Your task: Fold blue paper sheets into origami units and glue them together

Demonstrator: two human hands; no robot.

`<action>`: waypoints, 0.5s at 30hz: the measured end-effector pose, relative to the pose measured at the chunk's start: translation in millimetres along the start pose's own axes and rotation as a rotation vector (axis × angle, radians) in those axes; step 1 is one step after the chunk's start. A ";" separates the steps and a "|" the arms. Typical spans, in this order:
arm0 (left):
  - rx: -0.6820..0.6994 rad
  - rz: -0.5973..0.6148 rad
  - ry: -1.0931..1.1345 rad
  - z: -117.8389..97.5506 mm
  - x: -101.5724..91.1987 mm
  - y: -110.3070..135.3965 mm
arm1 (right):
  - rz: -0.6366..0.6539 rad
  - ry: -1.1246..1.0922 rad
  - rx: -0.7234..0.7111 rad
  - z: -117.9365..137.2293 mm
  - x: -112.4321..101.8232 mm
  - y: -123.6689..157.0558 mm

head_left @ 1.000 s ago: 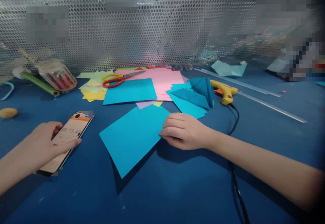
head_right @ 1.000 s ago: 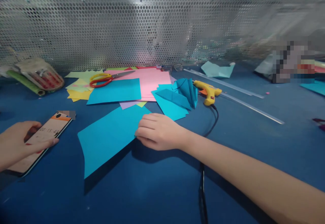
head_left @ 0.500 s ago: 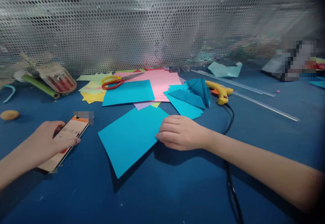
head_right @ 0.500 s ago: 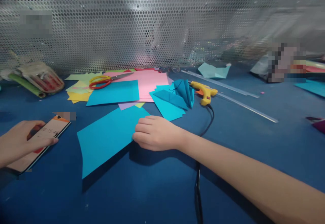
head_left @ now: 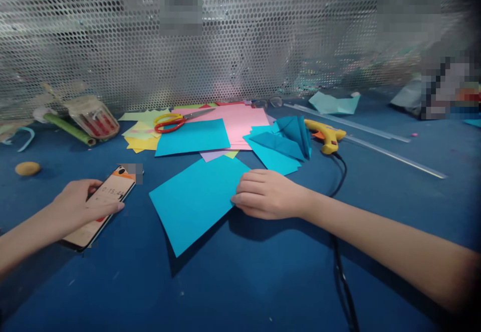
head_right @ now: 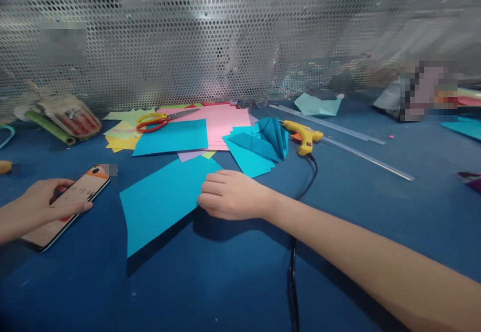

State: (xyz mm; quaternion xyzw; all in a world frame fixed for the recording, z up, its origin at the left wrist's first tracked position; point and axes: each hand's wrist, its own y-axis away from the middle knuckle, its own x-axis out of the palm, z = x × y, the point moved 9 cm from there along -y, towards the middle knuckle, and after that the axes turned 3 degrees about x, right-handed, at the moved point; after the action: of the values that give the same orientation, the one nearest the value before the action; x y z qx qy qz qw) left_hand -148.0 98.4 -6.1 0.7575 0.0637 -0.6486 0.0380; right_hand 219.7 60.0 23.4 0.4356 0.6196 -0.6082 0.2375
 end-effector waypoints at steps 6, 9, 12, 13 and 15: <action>0.141 -0.096 -0.057 -39.0 -27.0 10.5 | -0.043 -0.090 0.068 -6.8 -2.7 0.7; 0.300 -0.131 0.077 -77.8 -42.7 32.9 | -0.097 -0.193 0.188 -15.8 -5.8 3.6; 0.402 -0.110 0.232 -113.5 -51.5 56.4 | -0.134 -0.354 0.330 -21.4 -10.2 5.3; 0.433 -0.128 0.280 -124.5 -56.1 62.5 | -0.140 -0.424 0.376 -22.1 -12.4 4.8; 0.498 -0.134 0.372 -145.9 -62.5 70.2 | -0.123 -0.595 0.450 -21.5 -15.9 1.3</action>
State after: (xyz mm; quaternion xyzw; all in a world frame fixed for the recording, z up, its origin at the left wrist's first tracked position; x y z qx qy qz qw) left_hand -4.5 46.4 76.7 0.8432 -0.0413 -0.4957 -0.2039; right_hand 234.0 76.6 39.0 0.2432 0.3994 -0.8422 0.2683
